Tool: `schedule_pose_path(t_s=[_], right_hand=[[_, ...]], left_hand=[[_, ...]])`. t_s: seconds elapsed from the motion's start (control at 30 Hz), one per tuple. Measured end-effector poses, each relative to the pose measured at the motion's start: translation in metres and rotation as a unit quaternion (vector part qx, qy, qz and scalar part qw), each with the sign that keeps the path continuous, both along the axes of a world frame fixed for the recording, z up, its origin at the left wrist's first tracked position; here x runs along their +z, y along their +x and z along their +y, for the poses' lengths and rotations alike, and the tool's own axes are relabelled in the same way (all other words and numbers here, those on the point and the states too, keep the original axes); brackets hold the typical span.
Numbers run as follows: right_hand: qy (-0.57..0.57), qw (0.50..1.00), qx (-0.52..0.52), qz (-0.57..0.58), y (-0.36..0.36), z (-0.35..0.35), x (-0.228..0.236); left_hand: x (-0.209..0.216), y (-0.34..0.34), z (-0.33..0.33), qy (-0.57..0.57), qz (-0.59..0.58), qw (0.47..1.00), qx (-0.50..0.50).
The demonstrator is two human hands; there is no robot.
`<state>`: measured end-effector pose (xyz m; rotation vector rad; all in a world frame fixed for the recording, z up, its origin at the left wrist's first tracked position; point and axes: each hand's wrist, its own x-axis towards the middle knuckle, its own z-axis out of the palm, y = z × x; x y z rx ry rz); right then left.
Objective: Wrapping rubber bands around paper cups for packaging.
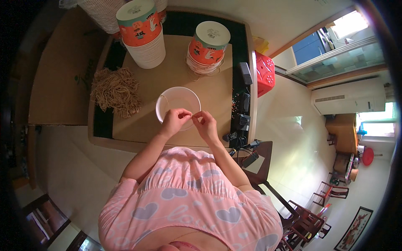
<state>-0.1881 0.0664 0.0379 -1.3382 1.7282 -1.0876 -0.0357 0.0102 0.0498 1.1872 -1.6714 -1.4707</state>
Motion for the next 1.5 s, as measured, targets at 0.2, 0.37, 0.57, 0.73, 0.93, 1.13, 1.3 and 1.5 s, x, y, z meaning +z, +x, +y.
schedule_pose_path(t_s=[0.2, 0.37, 0.57, 0.73, 0.93, 1.13, 1.3, 1.5], right_hand=[[0.017, 1.0, 0.0, -0.016, 0.007, 0.0, 0.013], [0.012, 0.997, 0.062, 0.044, 0.012, -0.002, 0.026], [-0.023, 0.99, 0.094, 0.107, 0.012, -0.007, 0.009], [-0.016, 0.989, 0.095, 0.111, 0.013, -0.006, 0.014], [0.015, 0.987, 0.111, 0.117, 0.016, -0.003, 0.028], [0.01, 0.993, 0.076, 0.093, 0.018, -0.001, 0.02], [0.008, 0.989, 0.085, 0.12, 0.017, -0.003, 0.017], [-0.006, 0.984, 0.112, 0.14, 0.017, 0.001, 0.023]], left_hand=[[0.002, 0.005, 0.0, -0.037, -0.035, 0.999, 0.015], [-0.006, 0.017, 0.0, -0.028, -0.033, 0.999, 0.017], [-0.007, 0.023, 0.002, -0.019, -0.033, 0.999, 0.017], [-0.01, 0.022, 0.003, -0.01, -0.042, 0.999, 0.014], [-0.015, 0.02, 0.004, -0.01, -0.039, 0.999, 0.014], [-0.016, 0.02, 0.006, 0.001, -0.027, 1.0, 0.015], [-0.013, 0.021, 0.004, 0.008, -0.032, 0.999, 0.015], [-0.011, 0.022, 0.006, 0.024, -0.03, 0.999, 0.015]])
